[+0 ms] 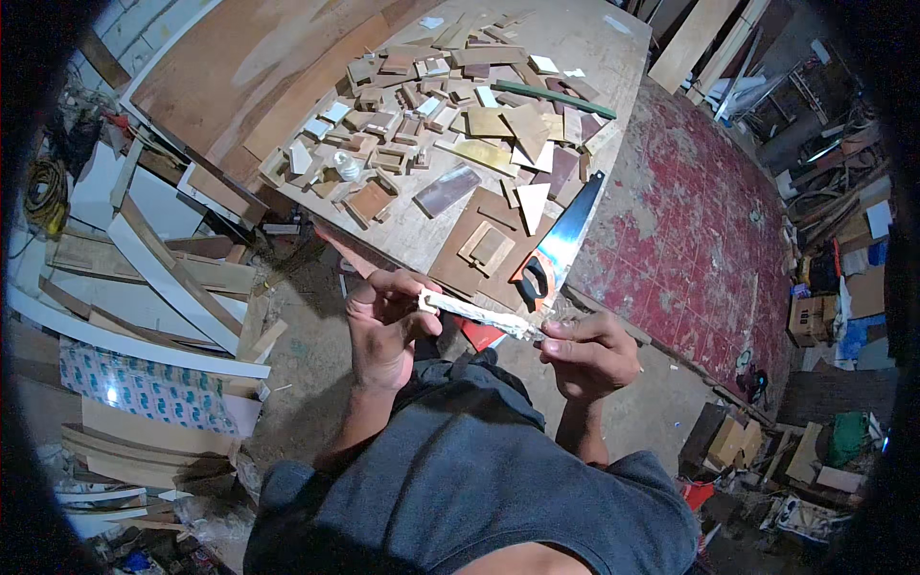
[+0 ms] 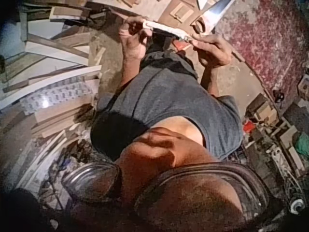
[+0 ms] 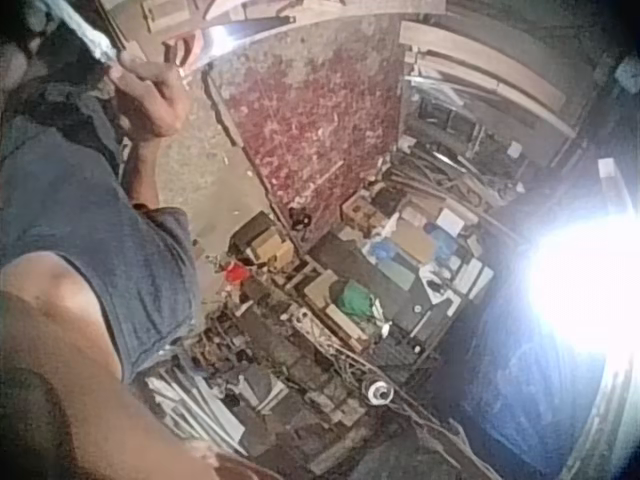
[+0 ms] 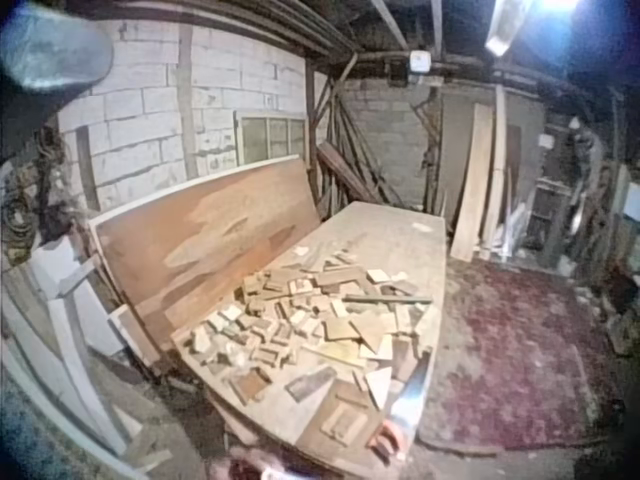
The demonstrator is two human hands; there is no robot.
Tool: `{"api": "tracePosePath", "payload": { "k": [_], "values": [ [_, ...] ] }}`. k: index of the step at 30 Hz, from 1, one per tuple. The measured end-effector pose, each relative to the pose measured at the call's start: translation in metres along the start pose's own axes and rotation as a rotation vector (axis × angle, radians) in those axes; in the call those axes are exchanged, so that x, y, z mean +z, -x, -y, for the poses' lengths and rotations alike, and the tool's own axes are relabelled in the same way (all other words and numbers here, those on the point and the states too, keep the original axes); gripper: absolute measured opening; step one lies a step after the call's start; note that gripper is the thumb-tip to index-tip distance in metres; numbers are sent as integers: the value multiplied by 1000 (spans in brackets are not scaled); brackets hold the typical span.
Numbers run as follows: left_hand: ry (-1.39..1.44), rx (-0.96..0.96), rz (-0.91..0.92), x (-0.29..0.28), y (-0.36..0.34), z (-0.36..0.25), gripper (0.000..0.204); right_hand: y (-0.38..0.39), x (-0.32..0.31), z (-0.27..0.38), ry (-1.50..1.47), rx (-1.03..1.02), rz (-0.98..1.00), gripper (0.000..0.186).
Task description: Measuring, marking, sawing, and gluing small wooden scraps to assemble a project.
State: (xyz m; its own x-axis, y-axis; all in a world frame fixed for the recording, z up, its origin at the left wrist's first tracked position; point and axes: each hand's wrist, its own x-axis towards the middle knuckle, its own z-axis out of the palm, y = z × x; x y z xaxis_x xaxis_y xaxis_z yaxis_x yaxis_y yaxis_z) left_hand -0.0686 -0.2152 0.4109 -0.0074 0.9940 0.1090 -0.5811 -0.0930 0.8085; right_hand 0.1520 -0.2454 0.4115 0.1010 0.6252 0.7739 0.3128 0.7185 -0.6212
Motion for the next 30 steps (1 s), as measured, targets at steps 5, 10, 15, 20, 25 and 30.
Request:
{"api": "tracePosePath", "payload": {
  "k": [5,10,15,20,25,30],
  "values": [
    [-21,123,17,-3,0,2,32,-5,-2,10,122,-107,95,9],
    [-44,77,-44,1,9,-1,27,-2,-9,18,108,-272,167,25],
    [-65,-47,-77,-1,14,1,27,-22,-38,29,219,-325,416,42],
    [104,-221,-34,-4,17,3,25,-44,-50,36,284,-574,680,49],
    [300,-355,-9,-6,20,3,23,-44,-54,49,383,-713,757,28],
    [423,-478,-47,-8,23,2,23,-55,-58,55,417,-820,785,30]
  ]
}}
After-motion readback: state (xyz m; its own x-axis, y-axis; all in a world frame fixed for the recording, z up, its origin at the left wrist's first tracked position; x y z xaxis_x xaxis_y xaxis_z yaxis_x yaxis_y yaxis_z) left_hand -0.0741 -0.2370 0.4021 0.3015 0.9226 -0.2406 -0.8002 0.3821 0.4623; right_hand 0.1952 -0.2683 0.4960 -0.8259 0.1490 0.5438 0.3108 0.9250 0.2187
